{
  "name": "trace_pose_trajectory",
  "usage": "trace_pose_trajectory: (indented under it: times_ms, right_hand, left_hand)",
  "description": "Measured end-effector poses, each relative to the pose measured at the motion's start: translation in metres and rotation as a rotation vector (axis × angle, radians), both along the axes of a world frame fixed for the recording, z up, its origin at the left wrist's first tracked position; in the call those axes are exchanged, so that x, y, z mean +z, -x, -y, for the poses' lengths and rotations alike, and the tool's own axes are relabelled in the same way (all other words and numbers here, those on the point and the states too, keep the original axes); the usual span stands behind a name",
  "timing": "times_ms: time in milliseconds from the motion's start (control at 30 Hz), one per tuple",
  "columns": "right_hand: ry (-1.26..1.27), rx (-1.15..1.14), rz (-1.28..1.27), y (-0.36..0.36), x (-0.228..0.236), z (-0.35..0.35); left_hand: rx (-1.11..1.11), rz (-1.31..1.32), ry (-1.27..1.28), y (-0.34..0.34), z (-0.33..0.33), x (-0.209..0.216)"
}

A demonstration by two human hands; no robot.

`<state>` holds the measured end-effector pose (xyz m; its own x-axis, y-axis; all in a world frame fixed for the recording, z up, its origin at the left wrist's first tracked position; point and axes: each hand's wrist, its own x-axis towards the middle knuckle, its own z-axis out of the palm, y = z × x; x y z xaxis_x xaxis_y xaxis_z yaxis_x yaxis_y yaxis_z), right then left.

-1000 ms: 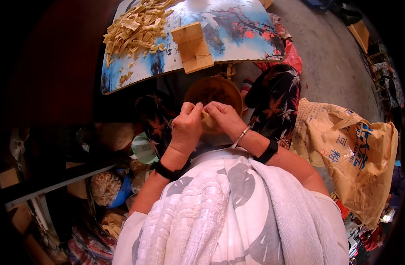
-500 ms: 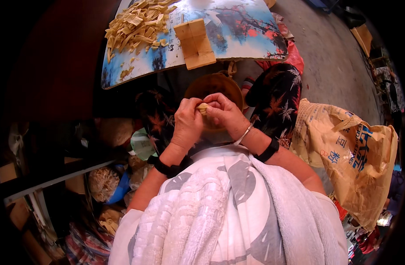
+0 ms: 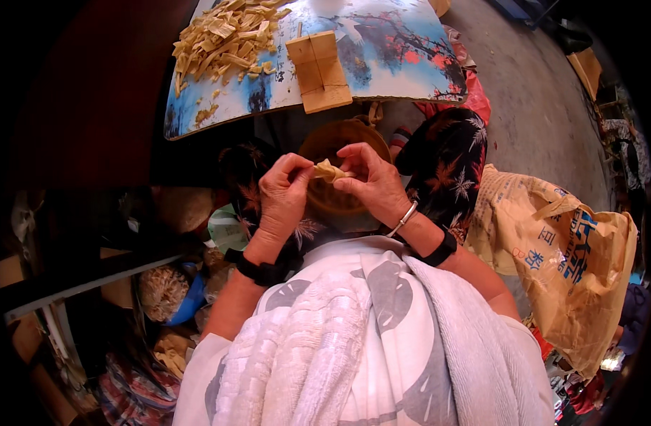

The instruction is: The person assembles objects by hand, picking up thin strips and inserting them into a wooden holder, then places the assembled pieces into a large sack.

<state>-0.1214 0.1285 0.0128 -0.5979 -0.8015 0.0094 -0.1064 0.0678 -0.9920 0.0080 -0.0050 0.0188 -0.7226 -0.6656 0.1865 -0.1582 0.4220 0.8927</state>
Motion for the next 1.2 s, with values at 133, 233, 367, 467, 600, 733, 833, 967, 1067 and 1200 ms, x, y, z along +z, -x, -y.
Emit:
trace_pose_trajectory:
  times_ms: [133, 233, 367, 467, 600, 733, 833, 967, 1067, 1200]
  right_hand:
    - [-0.077, -0.014, -0.328, 0.003, 0.013, -0.01]
    - [0.063, -0.073, -0.517, -0.002, 0.008, -0.004]
    - [0.043, -0.134, -0.657, -0.005, 0.013, 0.004]
    - [0.082, -0.09, -0.823, -0.012, 0.007, 0.007]
    - [0.001, -0.131, -0.35, 0.0, 0.014, 0.01]
    - [0.017, 0.244, 0.455, 0.011, -0.003, 0.011]
    - [0.08, 0.116, 0.221, 0.017, -0.003, 0.016]
    - [-0.012, 0.059, 0.373, 0.016, 0.019, 0.018]
    - [-0.012, 0.043, 0.474, 0.017, 0.016, 0.02]
    - [-0.005, 0.095, 0.468, 0.03, 0.017, 0.014]
  left_hand:
    - [0.024, 0.047, 0.162, 0.001, 0.014, 0.013]
    - [0.051, -0.062, -0.541, -0.002, 0.015, 0.003]
    - [-0.095, -0.325, -1.222, -0.003, -0.009, -0.012]
    - [-0.086, -0.341, -1.185, 0.009, -0.024, -0.005]
    - [-0.182, -0.2, -0.98, 0.004, -0.01, -0.011]
    - [-0.29, -0.071, -0.954, 0.002, -0.007, -0.016]
    - [-0.131, 0.002, -0.741, 0.001, -0.018, 0.0]
    - [-0.042, -0.041, -0.259, 0.001, -0.024, -0.007]
    - [-0.063, 0.03, -0.2, 0.0, -0.017, 0.004]
    - [-0.109, 0.1, -0.416, -0.014, 0.004, 0.015]
